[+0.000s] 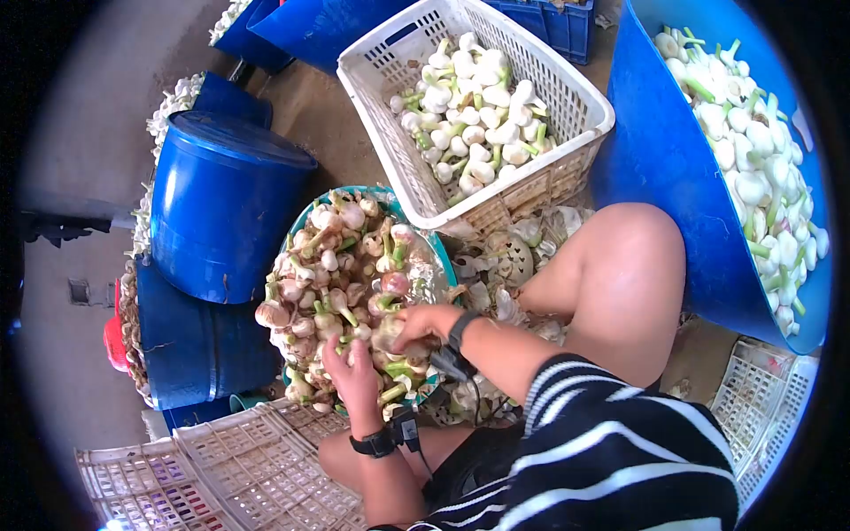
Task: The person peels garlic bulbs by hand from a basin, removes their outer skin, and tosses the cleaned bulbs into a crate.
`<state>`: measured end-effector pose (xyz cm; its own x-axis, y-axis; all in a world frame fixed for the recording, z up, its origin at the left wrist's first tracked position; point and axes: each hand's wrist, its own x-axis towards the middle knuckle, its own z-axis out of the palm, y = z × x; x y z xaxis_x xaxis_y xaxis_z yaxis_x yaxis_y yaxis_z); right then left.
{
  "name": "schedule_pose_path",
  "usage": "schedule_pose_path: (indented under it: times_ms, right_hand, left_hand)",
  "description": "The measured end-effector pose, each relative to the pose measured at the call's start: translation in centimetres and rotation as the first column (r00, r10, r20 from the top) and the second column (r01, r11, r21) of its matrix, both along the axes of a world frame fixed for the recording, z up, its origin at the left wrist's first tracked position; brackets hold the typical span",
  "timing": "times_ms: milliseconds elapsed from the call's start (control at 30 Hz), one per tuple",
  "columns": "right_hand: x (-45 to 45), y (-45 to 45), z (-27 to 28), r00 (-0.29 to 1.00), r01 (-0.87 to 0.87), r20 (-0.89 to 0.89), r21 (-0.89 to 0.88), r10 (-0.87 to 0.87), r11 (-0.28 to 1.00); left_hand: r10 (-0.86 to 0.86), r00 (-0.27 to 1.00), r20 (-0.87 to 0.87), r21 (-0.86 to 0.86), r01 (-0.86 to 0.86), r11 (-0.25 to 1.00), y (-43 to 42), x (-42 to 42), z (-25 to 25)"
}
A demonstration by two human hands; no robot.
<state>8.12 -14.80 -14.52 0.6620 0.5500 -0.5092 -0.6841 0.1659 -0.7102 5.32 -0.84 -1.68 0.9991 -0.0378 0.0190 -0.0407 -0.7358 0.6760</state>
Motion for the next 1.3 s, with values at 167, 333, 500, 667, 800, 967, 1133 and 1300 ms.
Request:
schedule_pose_path:
  times_ms: [167, 333, 500, 667, 800, 967, 1133, 1300]
  right_hand:
    - [-4.0, 1.6, 9.0, 0.883, 0.273, 0.427, -0.129, -0.195, 0.953]
    - [-6.2, 0.2, 11.3, 0.312, 0.700, 0.852, -0.505, 0.419, 0.505]
    - [-8.7, -0.3, 11.2, 0.315, 0.507, 0.754, -0.647, 0.577, 0.570]
    - [-8.2, -0.8, 9.4, 0.523, 0.530, 0.784, -0.607, 0.336, 0.592]
    - [-7.6, -1.6, 8.9, 0.921, 0.346, 0.276, -0.265, -0.273, 0.900]
    - [-8.4, -2.4, 10.9, 0.848, 0.282, 0.529, -0.386, -0.040, 0.879]
    - [-8.4, -1.7, 10.7, 0.815, 0.436, 0.567, -0.467, -0.118, 0.770]
    - [-8.2, -2.6, 10.3, 0.925, 0.361, 0.233, -0.297, -0.299, 0.884]
  left_hand:
    - [-0.030, 0.987, -0.157, 0.162, 0.055, 0.985, 0.4, -1.2, -0.6]
    - [0.037, 0.882, -0.469, -0.684, -0.389, 0.617, 0.9, -1.9, -0.9]
    - [-0.100, 0.883, -0.459, -0.617, -0.236, 0.750, 0.7, -3.2, 0.2]
    - [-0.162, 0.837, -0.523, -0.692, -0.305, 0.655, 0.1, -3.2, -0.7]
    - [-0.202, 0.842, -0.500, -0.769, -0.325, 0.550, -0.3, -3.8, -1.2]
    - [-0.432, 0.752, -0.498, -0.827, -0.263, 0.497, 0.7, -2.6, 1.3]
    - [-0.438, 0.780, -0.448, -0.534, 0.160, 0.831, 0.6, -3.2, 2.0]
    - [-0.498, 0.864, -0.071, -0.278, 0.463, 0.842, 0.8, -4.4, 1.4]
